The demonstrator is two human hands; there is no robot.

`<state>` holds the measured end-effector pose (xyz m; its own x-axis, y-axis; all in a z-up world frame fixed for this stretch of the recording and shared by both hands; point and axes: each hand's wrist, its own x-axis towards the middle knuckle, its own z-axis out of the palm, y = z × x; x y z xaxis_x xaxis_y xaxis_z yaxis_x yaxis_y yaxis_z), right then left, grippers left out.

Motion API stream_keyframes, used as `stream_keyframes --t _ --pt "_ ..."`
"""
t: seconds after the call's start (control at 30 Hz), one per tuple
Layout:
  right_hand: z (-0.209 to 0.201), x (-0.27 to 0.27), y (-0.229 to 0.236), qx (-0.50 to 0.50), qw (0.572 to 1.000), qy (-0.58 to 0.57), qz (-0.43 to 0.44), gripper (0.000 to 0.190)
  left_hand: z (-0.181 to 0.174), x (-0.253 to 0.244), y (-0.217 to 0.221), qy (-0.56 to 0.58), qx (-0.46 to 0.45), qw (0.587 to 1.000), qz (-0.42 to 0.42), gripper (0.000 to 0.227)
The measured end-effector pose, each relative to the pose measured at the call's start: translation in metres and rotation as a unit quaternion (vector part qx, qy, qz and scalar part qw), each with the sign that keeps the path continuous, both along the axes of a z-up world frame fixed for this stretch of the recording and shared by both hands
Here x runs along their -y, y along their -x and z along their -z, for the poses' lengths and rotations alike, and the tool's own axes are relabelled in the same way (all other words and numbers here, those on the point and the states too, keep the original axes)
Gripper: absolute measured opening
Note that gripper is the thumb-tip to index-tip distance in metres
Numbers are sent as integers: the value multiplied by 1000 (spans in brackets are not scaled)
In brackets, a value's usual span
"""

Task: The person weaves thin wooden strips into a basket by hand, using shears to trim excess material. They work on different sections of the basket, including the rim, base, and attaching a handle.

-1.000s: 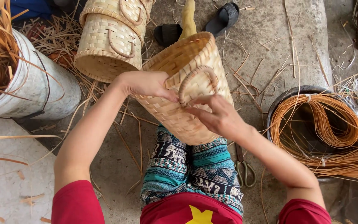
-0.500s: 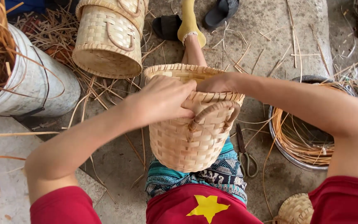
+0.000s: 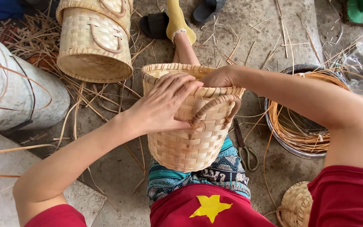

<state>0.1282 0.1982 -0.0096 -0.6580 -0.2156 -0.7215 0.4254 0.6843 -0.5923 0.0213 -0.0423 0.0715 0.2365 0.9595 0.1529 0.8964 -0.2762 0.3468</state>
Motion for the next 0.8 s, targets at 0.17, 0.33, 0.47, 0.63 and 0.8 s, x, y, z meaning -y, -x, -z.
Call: stream_keyframes --t 0.17,0.33,0.47,0.63,0.8 --pt "-7 2 16 -63 996 19 55 64 9 -9 2 -12 18 1000 -13 106" --pt "-8 0 14 -82 995 -34 49 64 -2 -8 2 24 36 999 -24 90" --pt "-17 6 17 -78 996 -8 51 54 -8 -7 5 15 6 1000 -7 90" --pt "-117 19 13 -197 975 -82 59 41 -4 12 -9 -64 -78 992 -75 76" --pt "-63 36 -8 -347 933 -81 59 42 73 6 -9 13 -161 981 -108 42"
